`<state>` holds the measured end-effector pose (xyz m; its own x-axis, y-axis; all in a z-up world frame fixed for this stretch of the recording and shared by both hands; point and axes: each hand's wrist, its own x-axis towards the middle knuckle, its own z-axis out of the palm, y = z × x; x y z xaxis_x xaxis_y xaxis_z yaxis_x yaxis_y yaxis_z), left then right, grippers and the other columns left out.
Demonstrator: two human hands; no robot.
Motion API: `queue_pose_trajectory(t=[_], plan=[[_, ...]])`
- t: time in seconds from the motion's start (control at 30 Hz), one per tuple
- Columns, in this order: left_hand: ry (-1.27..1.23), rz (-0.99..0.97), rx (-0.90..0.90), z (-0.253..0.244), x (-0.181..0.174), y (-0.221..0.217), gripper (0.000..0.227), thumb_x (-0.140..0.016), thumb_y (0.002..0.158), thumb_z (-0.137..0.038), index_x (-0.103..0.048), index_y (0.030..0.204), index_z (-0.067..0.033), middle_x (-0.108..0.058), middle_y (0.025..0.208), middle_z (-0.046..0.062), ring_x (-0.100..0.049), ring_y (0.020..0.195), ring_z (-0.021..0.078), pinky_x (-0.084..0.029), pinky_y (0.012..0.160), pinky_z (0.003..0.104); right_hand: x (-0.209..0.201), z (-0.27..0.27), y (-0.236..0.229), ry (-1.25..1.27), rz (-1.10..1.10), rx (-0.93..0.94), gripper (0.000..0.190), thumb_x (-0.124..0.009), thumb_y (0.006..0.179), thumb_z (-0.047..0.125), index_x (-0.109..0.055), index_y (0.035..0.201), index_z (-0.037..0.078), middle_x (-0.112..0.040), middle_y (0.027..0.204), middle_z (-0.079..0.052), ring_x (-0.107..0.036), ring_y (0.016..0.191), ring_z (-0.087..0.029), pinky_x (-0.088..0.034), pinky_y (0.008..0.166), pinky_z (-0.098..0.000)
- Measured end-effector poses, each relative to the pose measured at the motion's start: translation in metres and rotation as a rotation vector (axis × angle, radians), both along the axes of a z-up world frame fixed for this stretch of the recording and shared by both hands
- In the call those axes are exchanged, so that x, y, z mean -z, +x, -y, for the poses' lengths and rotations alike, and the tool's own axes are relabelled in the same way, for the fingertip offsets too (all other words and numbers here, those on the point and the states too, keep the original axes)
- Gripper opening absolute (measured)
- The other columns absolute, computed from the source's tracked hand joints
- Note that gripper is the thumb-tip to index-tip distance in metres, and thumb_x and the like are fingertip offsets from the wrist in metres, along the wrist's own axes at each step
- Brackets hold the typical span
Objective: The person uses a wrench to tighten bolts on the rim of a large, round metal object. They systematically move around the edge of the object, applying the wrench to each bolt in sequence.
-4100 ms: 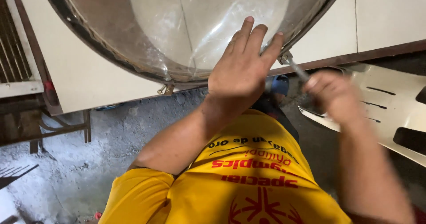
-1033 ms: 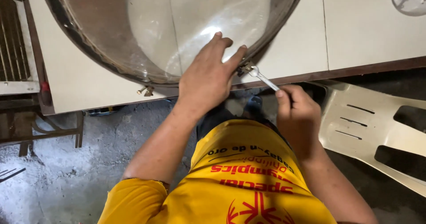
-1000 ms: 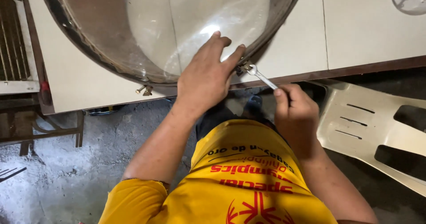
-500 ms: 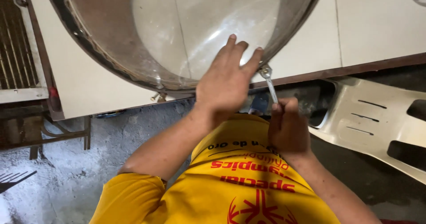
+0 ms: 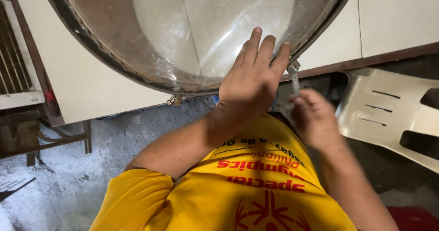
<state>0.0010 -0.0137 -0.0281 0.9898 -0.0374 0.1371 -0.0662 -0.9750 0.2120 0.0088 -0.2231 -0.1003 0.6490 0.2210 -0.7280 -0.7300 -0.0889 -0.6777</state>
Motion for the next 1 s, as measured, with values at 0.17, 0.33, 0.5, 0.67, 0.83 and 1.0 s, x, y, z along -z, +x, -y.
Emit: queue_pose_trajectory(t=[0.17, 0.33, 0.5, 0.67, 0.83, 1.0], plan=[[-0.056, 0.138, -0.037, 0.001, 0.003, -0.002, 0.044, -0.046, 0.098, 0.004, -0.06, 0.138, -0.0068, -0.06, 0.136, 0.019, -0.049, 0.141, 0.0447, -0.05, 0.117, 0.048, -0.05, 0.021, 0.087, -0.64, 0.323, -0.635, 0.021, -0.062, 0.105, 0.029, -0.076, 0.119, 0.023, -0.071, 0.094, -0.004, -0.058, 0.081, -0.021, -0.045, 0.061, -0.0387], [-0.12, -0.051, 0.044, -0.004, -0.003, 0.0, 0.052, -0.041, 0.098, 0.007, -0.048, 0.148, -0.0035, -0.051, 0.145, 0.023, -0.036, 0.147, 0.0476, -0.042, 0.12, 0.054, -0.045, 0.016, 0.196, -0.589, 1.086, -1.332, 0.026, -0.065, 0.101, 0.035, -0.078, 0.106, 0.013, -0.077, 0.088, -0.009, -0.069, 0.081, -0.029, -0.049, 0.076, -0.0421], [-0.099, -0.079, 0.059, -0.004, -0.005, -0.002, 0.059, -0.043, 0.091, 0.012, -0.046, 0.148, -0.0034, -0.049, 0.146, 0.024, -0.034, 0.147, 0.0483, -0.04, 0.12, 0.054, -0.064, 0.022, 0.191, -0.588, 1.337, -1.282, 0.018, -0.068, 0.106, 0.029, -0.077, 0.101, 0.014, -0.076, 0.097, -0.004, -0.071, 0.094, -0.029, -0.049, 0.084, -0.0435], [-0.09, -0.031, 0.069, -0.005, -0.007, -0.001, 0.056, -0.043, 0.091, 0.012, -0.048, 0.145, -0.0023, -0.049, 0.143, 0.024, -0.036, 0.146, 0.0497, -0.042, 0.119, 0.055, -0.051, 0.079, 0.122, -0.478, 1.148, -0.765, 0.023, -0.068, 0.123, 0.017, -0.073, 0.109, -0.001, -0.062, 0.085, -0.01, -0.052, 0.077, -0.02, -0.037, 0.075, -0.0365], [-0.063, -0.034, 0.072, -0.006, -0.007, -0.002, 0.054, -0.038, 0.095, 0.012, -0.048, 0.147, -0.0004, -0.051, 0.142, 0.025, -0.039, 0.144, 0.0506, -0.044, 0.119, 0.054, -0.033, 0.056, 0.02, -0.599, 0.957, -0.344, 0.018, -0.066, 0.115, 0.017, -0.072, 0.119, 0.001, -0.063, 0.087, -0.005, -0.053, 0.075, -0.017, -0.042, 0.067, -0.0325], [-0.041, 0.114, 0.045, -0.006, -0.011, -0.003, 0.045, -0.042, 0.098, 0.006, -0.058, 0.139, -0.0027, -0.059, 0.135, 0.022, -0.05, 0.138, 0.0479, -0.052, 0.114, 0.05, -0.033, 0.022, -0.012, -0.65, 0.968, -0.293, 0.023, -0.065, 0.11, 0.022, -0.074, 0.116, 0.002, -0.069, 0.084, -0.007, -0.06, 0.071, -0.019, -0.045, 0.06, -0.0338]])
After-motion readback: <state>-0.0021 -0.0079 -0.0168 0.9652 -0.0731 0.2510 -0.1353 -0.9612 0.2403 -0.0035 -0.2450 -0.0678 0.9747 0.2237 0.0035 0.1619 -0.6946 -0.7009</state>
